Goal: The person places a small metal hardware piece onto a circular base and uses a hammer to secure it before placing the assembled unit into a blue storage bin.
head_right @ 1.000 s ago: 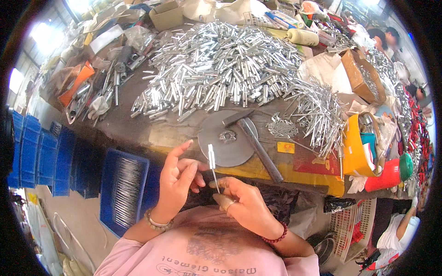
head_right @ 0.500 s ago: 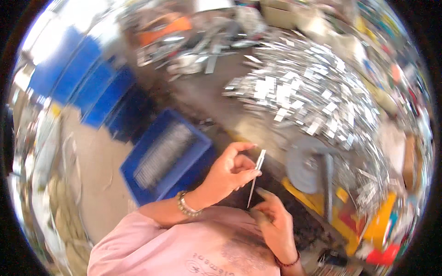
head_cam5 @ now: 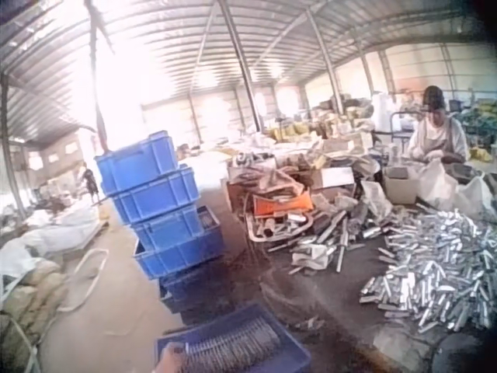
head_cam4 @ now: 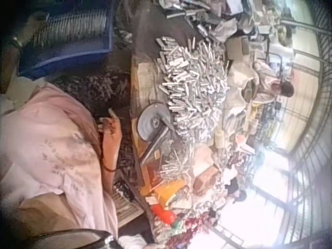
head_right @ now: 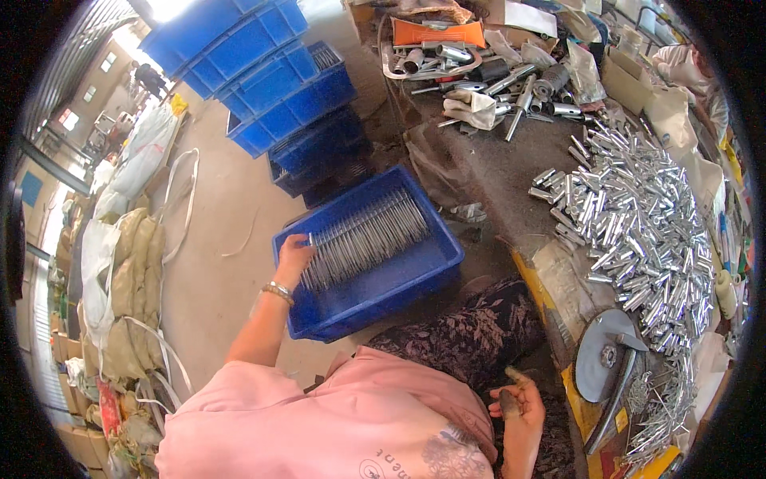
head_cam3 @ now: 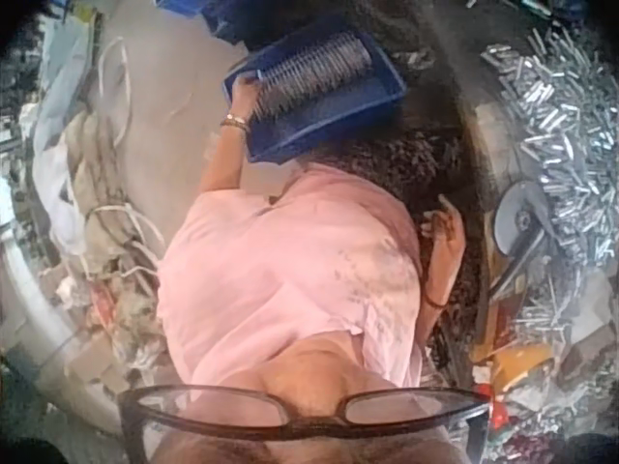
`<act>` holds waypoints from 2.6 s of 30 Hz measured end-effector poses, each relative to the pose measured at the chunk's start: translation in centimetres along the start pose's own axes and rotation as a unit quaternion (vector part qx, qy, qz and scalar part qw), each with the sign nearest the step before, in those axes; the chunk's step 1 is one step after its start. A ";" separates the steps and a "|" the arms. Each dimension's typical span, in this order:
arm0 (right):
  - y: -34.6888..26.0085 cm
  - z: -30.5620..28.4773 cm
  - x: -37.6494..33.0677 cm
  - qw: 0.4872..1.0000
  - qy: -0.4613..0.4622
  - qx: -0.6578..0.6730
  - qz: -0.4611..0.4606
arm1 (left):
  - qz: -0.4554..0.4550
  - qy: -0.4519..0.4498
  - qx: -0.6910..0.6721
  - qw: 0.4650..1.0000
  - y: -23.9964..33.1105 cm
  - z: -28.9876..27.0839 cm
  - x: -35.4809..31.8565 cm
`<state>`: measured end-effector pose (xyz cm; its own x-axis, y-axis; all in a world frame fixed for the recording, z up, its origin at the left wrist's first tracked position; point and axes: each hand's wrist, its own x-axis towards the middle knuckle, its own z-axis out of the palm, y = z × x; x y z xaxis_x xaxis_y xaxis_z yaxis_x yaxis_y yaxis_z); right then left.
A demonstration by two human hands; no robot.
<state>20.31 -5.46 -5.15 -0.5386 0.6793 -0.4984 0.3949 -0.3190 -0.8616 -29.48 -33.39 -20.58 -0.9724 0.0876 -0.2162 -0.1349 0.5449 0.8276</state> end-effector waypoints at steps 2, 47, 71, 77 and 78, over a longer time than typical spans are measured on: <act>0.4 0.1 0.5 1.000 -0.015 0.001 0.004 | -0.013 0.010 0.005 1.000 -2.5 -1.9 1.7; -4.7 -7.3 -8.1 0.928 0.279 -0.119 -0.215 | 0.690 -0.297 0.162 0.639 35.3 26.2 -26.5; -6.8 -8.7 -3.0 0.761 0.339 -0.430 -0.348 | 0.363 -0.662 -0.050 0.654 31.9 22.6 -29.3; -6.7 -7.4 -1.6 0.760 0.323 -0.450 -0.340 | 0.565 -0.514 0.034 0.645 32.2 21.9 -30.2; -6.8 -7.3 -1.6 0.760 0.322 -0.450 -0.340 | 0.594 -0.483 0.045 0.642 32.3 21.9 -30.3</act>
<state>23.93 0.47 2.21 -0.4842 0.7605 0.4327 0.6943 0.6349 -0.3388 -0.24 -0.19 1.31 0.1977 0.9387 0.2825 0.6468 -0.3415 0.6820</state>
